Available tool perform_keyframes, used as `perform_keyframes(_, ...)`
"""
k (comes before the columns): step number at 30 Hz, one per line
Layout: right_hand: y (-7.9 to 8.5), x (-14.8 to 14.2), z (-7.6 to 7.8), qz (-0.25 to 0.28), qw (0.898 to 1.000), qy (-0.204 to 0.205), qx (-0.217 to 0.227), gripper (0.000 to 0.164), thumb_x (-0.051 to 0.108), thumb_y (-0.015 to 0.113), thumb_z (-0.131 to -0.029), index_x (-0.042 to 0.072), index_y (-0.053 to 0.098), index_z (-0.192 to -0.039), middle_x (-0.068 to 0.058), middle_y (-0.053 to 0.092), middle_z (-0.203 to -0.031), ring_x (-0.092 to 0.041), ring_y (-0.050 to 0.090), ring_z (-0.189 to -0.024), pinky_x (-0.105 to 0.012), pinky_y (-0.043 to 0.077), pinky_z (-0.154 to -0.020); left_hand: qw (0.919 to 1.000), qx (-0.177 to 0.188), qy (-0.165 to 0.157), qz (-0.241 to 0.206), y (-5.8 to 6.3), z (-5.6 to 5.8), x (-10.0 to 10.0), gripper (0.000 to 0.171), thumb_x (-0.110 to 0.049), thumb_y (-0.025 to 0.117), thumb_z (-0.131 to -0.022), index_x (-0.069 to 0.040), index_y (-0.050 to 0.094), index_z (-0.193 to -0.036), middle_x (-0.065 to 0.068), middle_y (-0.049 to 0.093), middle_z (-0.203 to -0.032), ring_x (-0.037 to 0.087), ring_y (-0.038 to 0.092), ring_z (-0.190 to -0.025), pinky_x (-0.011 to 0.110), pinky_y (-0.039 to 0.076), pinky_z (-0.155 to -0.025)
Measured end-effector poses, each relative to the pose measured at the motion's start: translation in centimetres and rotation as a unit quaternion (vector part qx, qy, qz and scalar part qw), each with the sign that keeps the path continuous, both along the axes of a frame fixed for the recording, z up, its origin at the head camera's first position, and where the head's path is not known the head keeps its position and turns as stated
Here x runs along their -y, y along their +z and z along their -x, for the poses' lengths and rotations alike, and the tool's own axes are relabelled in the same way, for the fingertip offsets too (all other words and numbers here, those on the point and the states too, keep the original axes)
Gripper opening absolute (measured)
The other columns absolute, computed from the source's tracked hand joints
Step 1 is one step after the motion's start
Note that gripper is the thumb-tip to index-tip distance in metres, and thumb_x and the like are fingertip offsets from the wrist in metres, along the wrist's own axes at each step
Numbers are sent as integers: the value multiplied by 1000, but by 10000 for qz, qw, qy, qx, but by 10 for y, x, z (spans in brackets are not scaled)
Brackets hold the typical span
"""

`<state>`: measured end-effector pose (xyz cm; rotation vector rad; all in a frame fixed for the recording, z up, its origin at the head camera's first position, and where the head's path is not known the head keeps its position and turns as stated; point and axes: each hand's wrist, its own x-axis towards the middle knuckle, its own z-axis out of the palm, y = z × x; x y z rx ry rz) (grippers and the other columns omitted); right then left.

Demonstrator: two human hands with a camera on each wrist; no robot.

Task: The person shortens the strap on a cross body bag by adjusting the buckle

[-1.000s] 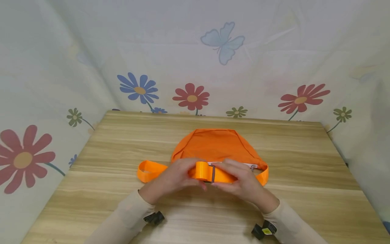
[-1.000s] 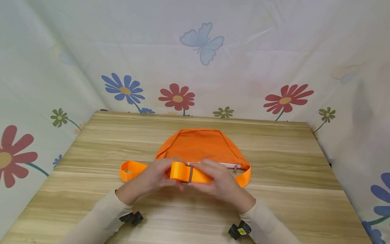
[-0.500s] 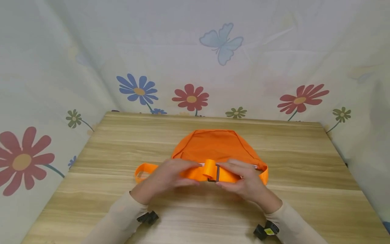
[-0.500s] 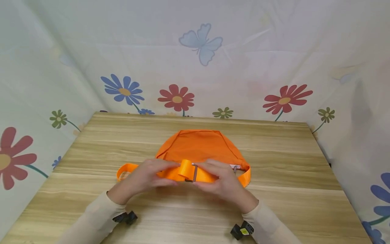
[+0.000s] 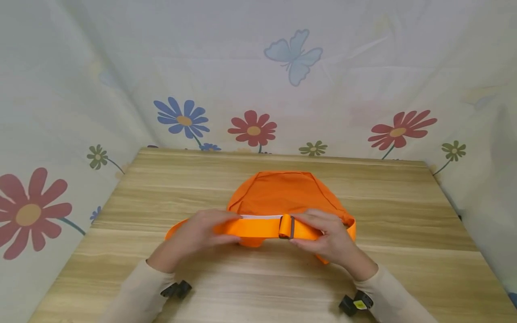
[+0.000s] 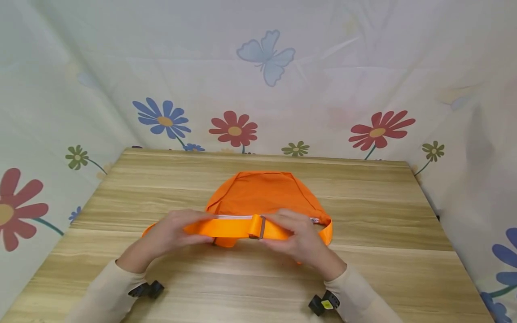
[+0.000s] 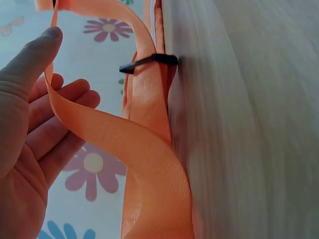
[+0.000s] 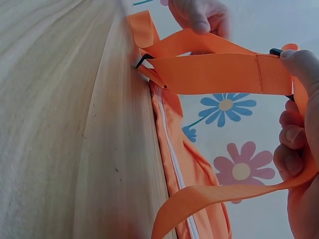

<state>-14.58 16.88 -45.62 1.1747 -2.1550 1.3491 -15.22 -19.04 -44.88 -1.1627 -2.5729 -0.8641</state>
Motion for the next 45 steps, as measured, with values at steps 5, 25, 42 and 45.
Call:
perform_keyframes(5, 1, -1, 1, -10, 10000, -4, -16, 58, -3, 97, -68, 3, 78, -123, -7, 75, -100, -14, 63, -83, -19, 52, -71, 9999, 38, 112, 89, -3, 0, 16, 50, -23, 96, -82, -10, 78, -127, 2, 81, -120, 21, 78, -106, 42, 65, -93)
perform_keyframes(25, 5, 10, -5, -177, 9997, 112, -118, 47, 26, 92, -89, 7, 77, -129, -3, 73, -100, -12, 61, -81, -16, 50, -69, 9866, 1599, 31, 314, -1, -5, -20, 66, -49, 83, -93, -21, 61, -149, -8, 71, -139, 16, 66, -129, 47, 55, -112)
perform_keyframes(42, 6, 6, -12, -1176, 9922, -406, 56, 58, 20, 94, -86, 14, 71, -139, 3, 73, -111, -9, 64, -93, -23, 57, -79, 9808, 1777, -467, -650, -1, -6, -69, 55, -26, 82, -97, -15, 61, -147, -1, 69, -142, 19, 65, -127, 44, 55, -114)
perform_keyframes(45, 7, -1, -11, -1162, 9921, -470, 9, 57, 13, 96, -81, 12, 74, -134, 3, 73, -108, -9, 62, -91, -21, 55, -78, 9777, 1925, -340, -764, 1, -6, -67, 51, -29, 81, -99, -17, 61, -144, -3, 68, -137, 16, 65, -120, 43, 57, -110)
